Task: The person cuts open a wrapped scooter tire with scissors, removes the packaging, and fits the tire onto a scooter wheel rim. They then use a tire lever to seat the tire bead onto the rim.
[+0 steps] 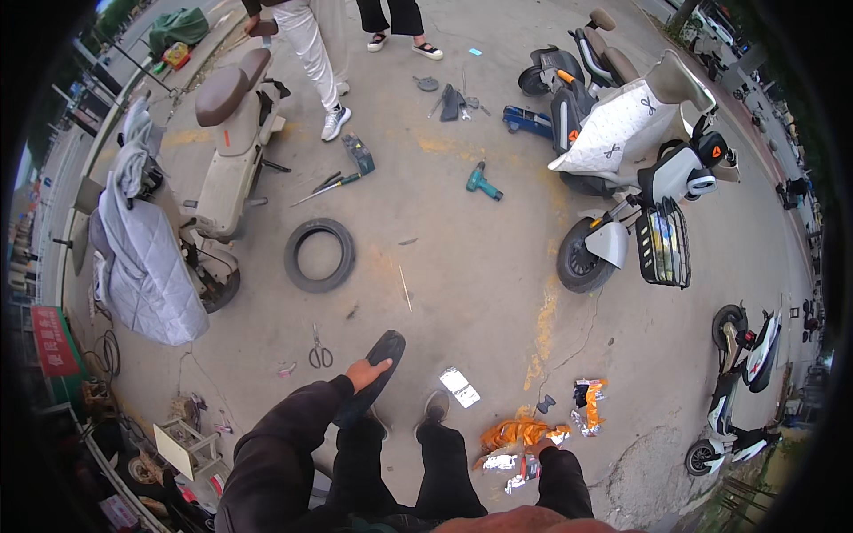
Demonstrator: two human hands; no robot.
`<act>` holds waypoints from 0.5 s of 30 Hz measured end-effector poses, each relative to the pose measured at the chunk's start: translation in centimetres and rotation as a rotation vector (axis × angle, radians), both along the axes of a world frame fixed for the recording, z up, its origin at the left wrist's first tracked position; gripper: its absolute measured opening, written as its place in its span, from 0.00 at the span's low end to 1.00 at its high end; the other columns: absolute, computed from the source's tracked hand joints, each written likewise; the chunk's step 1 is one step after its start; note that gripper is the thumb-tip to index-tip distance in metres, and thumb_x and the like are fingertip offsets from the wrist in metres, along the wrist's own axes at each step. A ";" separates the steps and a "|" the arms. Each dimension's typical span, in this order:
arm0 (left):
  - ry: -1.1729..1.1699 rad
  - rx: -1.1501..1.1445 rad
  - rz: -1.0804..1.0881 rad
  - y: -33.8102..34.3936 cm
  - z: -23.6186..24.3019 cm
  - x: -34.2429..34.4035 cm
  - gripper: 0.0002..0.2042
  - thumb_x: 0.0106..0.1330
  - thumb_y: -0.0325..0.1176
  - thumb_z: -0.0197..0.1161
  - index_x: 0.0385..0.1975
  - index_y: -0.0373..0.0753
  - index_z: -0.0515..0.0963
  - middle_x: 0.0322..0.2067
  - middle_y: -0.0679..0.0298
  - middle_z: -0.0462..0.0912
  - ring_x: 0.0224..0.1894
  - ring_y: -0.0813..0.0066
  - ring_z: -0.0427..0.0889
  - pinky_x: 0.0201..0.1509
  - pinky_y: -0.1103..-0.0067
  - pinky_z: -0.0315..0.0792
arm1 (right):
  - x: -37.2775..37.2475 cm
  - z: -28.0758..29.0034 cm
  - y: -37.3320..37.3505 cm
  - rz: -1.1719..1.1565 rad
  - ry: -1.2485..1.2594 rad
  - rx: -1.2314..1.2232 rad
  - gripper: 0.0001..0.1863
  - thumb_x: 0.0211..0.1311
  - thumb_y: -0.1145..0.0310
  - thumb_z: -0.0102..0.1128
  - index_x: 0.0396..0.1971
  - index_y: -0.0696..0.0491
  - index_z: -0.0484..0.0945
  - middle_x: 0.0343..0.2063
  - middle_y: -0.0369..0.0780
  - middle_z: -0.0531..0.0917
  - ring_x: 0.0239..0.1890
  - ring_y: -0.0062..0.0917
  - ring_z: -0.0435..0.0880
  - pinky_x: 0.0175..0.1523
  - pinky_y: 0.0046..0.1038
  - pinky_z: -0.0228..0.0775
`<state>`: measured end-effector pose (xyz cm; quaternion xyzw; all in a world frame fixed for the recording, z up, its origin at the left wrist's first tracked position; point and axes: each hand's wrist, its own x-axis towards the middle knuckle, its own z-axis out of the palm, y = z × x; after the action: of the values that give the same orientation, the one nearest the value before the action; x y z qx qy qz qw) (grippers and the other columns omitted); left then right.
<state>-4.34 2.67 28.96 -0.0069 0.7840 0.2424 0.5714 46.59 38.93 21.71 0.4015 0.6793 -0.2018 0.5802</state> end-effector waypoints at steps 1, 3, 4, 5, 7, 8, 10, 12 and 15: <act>0.100 -0.023 -0.023 -2.0 5.6 0.0 0.50 0.57 0.73 0.59 0.49 0.17 0.77 0.45 0.36 0.84 0.52 0.46 0.83 0.57 0.65 0.74 | 0.4 1.7 -1.6 0.056 0.152 0.006 0.40 0.57 0.34 0.59 0.53 0.58 0.82 0.52 0.53 0.84 0.59 0.40 0.81 0.64 0.39 0.70; 0.268 -0.078 0.163 -10.7 15.2 4.7 0.50 0.56 0.73 0.60 0.49 0.17 0.77 0.43 0.37 0.84 0.50 0.46 0.84 0.55 0.64 0.75 | -6.3 6.1 -2.4 0.190 0.229 -0.293 0.39 0.60 0.37 0.58 0.51 0.61 0.83 0.46 0.52 0.87 0.49 0.44 0.86 0.58 0.38 0.76; 0.258 -0.224 0.122 -10.0 24.2 5.0 0.48 0.57 0.71 0.61 0.49 0.19 0.77 0.42 0.37 0.84 0.49 0.47 0.84 0.55 0.64 0.75 | -7.6 9.5 -4.0 0.086 0.358 -0.273 0.36 0.61 0.40 0.59 0.50 0.61 0.83 0.43 0.51 0.88 0.44 0.43 0.88 0.56 0.37 0.77; 0.217 -0.215 0.112 -9.7 31.7 5.2 0.47 0.56 0.71 0.62 0.47 0.19 0.78 0.41 0.37 0.84 0.49 0.47 0.84 0.55 0.64 0.75 | -11.4 12.2 -5.1 0.005 0.514 -0.269 0.33 0.62 0.44 0.60 0.49 0.62 0.83 0.39 0.50 0.89 0.40 0.41 0.89 0.54 0.36 0.79; 0.322 -0.211 0.007 -9.3 38.4 4.1 0.46 0.56 0.71 0.63 0.45 0.20 0.79 0.40 0.38 0.85 0.47 0.48 0.85 0.53 0.64 0.76 | -13.4 7.7 -6.6 -0.427 0.750 -0.291 0.27 0.62 0.53 0.64 0.48 0.63 0.83 0.39 0.50 0.88 0.39 0.37 0.90 0.53 0.35 0.79; 0.384 -0.234 0.054 -8.5 42.3 3.6 0.45 0.55 0.70 0.64 0.44 0.20 0.79 0.40 0.38 0.85 0.46 0.48 0.86 0.53 0.65 0.76 | -21.5 7.4 -6.4 -0.421 0.824 -0.367 0.28 0.61 0.52 0.65 0.50 0.63 0.82 0.39 0.50 0.88 0.41 0.37 0.89 0.53 0.35 0.79; 0.419 -0.312 0.177 -9.1 45.6 4.1 0.44 0.54 0.68 0.65 0.43 0.20 0.80 0.40 0.38 0.85 0.46 0.47 0.86 0.53 0.64 0.75 | -29.3 12.4 -7.0 -0.468 0.835 -0.477 0.32 0.58 0.51 0.68 0.53 0.62 0.80 0.40 0.51 0.88 0.44 0.36 0.89 0.55 0.34 0.78; 0.417 -0.398 0.277 -8.9 44.0 2.9 0.43 0.53 0.65 0.68 0.45 0.20 0.80 0.40 0.37 0.85 0.49 0.47 0.85 0.56 0.64 0.74 | -36.8 13.9 -6.0 -0.026 0.880 -0.368 0.32 0.59 0.46 0.66 0.54 0.57 0.81 0.46 0.48 0.87 0.51 0.41 0.86 0.59 0.38 0.76; 0.421 -0.376 0.318 -9.2 38.4 -2.9 0.43 0.57 0.64 0.66 0.47 0.18 0.78 0.41 0.36 0.84 0.49 0.48 0.85 0.56 0.65 0.75 | -44.4 17.6 -2.4 0.019 0.951 -0.298 0.28 0.59 0.50 0.66 0.52 0.56 0.81 0.43 0.48 0.87 0.49 0.43 0.86 0.57 0.40 0.76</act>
<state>-7.25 -6.53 67.39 -0.1844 0.9052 0.1753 0.3403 2.22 36.52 39.27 0.1714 0.8362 -0.4520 0.2589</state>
